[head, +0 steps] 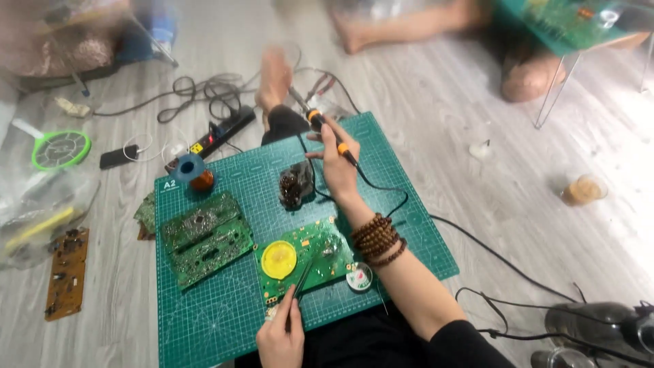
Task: Soldering electronic components onto a circuit board using a soldering iron.
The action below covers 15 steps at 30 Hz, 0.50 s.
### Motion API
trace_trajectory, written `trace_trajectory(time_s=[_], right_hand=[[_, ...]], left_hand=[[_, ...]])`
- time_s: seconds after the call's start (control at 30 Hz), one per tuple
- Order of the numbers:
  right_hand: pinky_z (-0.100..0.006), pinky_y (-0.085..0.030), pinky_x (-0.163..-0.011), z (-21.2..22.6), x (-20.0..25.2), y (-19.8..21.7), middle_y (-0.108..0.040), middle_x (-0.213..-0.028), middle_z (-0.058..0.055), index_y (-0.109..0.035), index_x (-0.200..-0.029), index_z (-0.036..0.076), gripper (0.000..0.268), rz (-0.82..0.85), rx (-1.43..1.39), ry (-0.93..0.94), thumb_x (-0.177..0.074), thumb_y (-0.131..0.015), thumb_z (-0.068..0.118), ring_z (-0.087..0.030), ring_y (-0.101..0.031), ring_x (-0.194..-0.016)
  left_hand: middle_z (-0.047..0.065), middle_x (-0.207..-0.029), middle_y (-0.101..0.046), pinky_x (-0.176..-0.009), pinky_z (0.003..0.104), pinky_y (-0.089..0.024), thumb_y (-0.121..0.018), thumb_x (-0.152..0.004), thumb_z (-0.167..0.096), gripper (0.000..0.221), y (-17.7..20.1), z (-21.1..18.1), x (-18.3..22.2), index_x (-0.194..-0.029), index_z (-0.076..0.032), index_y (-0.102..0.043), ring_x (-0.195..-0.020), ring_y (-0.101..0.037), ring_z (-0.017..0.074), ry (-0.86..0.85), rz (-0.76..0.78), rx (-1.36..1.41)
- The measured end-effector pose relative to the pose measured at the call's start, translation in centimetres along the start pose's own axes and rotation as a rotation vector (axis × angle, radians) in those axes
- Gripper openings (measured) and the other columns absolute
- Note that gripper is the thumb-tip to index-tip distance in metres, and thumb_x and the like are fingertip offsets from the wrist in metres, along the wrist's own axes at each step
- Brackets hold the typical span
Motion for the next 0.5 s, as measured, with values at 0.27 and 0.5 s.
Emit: trace_trajectory(time_s=[0.27, 0.5], right_hand=[[-0.026, -0.063, -0.058, 0.5, 0.7, 1.1, -0.067, -0.114, -0.026, -0.055, -0.13, -0.008, 0.043, 0.006, -0.041, 0.015, -0.096, -0.051, 0.017, -0.025, -0.071, -0.094], [-0.028, -0.064, -0.061, 0.1, 1.2, 3.0, -0.067, -0.115, -0.027, -0.055, -0.131, -0.007, 0.042, -0.015, -0.079, -0.022, -0.096, -0.051, 0.016, -0.027, -0.07, -0.094]], left_hand=[[0.006, -0.07, -0.075, -0.04, 0.029, -0.044, -0.065, -0.082, -0.005, 0.029, 0.1, 0.0, 0.1, -0.109, -0.012, -0.075, -0.037, -0.051, 0.0136, 0.05, 0.036, -0.036], [0.006, -0.072, -0.075, -0.044, 0.03, -0.047, -0.066, -0.083, -0.005, 0.029, 0.2, -0.5, -0.1, -0.109, -0.012, -0.075, -0.041, -0.056, 0.0156, 0.01, 0.001, -0.042]])
Point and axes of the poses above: each hand's wrist, its own x-axis away from the middle knuckle, its own y-axis out of the back of the hand, z = x × y, the point moved 4 cm from there along -x, towards the middle knuckle
